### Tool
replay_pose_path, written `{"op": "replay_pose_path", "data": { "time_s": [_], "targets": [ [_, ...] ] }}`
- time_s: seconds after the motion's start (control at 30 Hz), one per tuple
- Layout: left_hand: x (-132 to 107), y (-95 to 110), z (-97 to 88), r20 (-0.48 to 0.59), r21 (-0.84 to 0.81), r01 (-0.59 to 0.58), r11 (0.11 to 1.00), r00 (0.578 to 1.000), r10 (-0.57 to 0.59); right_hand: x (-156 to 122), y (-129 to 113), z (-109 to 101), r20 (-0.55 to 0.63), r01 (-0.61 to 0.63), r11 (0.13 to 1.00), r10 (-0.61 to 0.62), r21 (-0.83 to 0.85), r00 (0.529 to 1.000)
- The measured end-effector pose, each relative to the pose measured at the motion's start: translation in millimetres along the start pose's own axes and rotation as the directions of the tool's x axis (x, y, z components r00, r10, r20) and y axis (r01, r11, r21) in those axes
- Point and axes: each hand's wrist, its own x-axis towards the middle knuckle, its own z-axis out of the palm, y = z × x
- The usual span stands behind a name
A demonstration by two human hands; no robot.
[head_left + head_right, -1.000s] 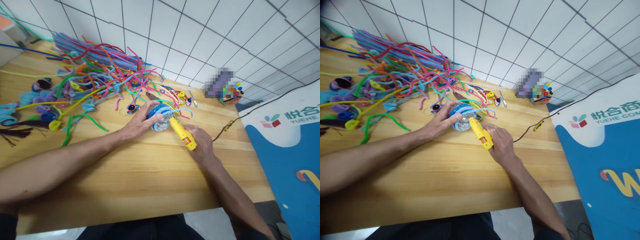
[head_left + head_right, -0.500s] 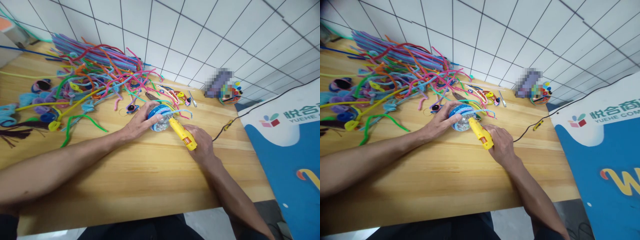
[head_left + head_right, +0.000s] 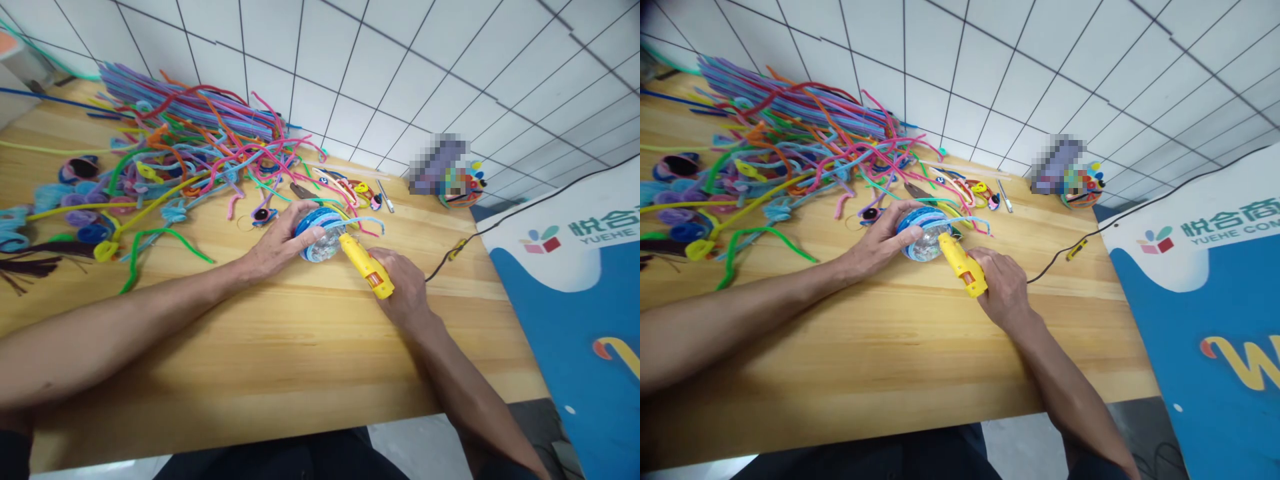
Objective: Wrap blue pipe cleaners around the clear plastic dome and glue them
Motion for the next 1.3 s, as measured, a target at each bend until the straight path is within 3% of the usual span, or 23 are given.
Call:
{"op": "replay_pose_path", "data": {
  "time_s": [0.9,1.3],
  "targets": [
    [0.0,0.1,1.0,-0.007,-0.02,-0.012,1.0,1.0,0.012,-9.8,5.1,3.6,0.036,-0.066,0.997,0.065,0.037,0.997],
    [0.1,-1.1,2.2,-0.011,-0.019,-0.01,1.0,1.0,0.009,-4.1,3.3,4.0,-0.005,-0.036,0.999,0.037,0.023,0.999]
  ]
}}
